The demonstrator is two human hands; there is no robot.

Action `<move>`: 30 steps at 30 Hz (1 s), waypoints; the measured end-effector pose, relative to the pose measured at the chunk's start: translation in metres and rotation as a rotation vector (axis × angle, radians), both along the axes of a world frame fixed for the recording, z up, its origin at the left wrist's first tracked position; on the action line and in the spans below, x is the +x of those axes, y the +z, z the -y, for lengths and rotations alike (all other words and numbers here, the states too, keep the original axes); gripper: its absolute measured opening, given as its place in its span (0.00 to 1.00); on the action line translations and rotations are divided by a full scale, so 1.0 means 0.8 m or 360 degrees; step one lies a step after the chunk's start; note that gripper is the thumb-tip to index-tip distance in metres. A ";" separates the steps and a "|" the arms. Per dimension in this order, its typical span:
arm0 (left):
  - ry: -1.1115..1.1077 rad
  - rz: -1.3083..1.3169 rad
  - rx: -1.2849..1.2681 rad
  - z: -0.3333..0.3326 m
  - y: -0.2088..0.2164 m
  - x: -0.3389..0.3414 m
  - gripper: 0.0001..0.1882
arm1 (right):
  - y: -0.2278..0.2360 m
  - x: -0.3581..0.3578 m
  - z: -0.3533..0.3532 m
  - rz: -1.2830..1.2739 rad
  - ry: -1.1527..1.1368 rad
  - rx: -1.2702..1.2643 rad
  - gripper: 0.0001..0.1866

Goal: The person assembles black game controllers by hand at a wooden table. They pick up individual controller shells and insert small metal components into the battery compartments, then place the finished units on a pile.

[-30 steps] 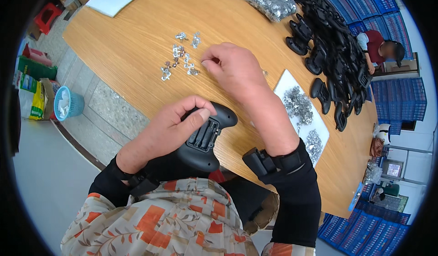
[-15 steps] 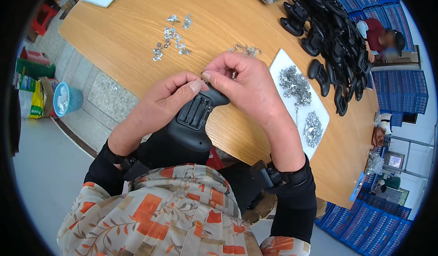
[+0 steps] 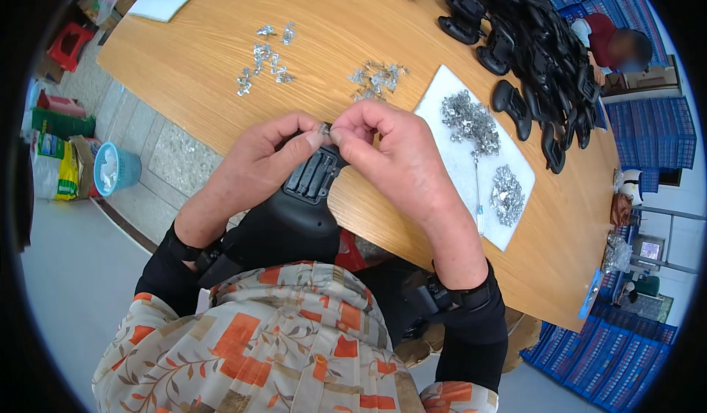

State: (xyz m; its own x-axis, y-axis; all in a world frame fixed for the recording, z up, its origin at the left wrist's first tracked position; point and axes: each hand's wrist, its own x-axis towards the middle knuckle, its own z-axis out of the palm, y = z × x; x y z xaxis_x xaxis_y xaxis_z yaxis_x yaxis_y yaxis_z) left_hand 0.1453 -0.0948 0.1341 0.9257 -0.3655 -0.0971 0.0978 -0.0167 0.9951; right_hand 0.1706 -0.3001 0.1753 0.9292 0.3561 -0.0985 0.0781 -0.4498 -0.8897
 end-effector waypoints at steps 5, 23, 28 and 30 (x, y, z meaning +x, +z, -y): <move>0.0022 0.0000 -0.0112 0.001 -0.020 0.002 0.15 | -0.010 -0.016 0.011 0.0110 -0.0084 0.0052 0.05; 0.0052 0.0204 0.0236 -0.001 -0.025 0.005 0.17 | -0.037 -0.034 -0.010 0.1037 0.0027 -0.0607 0.06; 0.0002 0.0025 0.0276 0.003 -0.023 0.005 0.19 | -0.039 -0.040 -0.020 0.1290 0.0030 -0.0800 0.09; 0.0000 0.0056 0.0283 0.004 -0.022 0.006 0.20 | -0.039 -0.041 -0.019 0.1279 0.0027 -0.0807 0.09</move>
State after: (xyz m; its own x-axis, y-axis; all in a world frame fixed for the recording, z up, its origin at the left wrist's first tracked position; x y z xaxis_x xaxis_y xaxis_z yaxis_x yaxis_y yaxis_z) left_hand 0.1497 -0.0979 0.1162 0.9297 -0.3454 -0.1280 0.0632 -0.1926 0.9792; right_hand 0.1376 -0.2849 0.1444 0.7812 0.4606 0.4213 0.5920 -0.7608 -0.2660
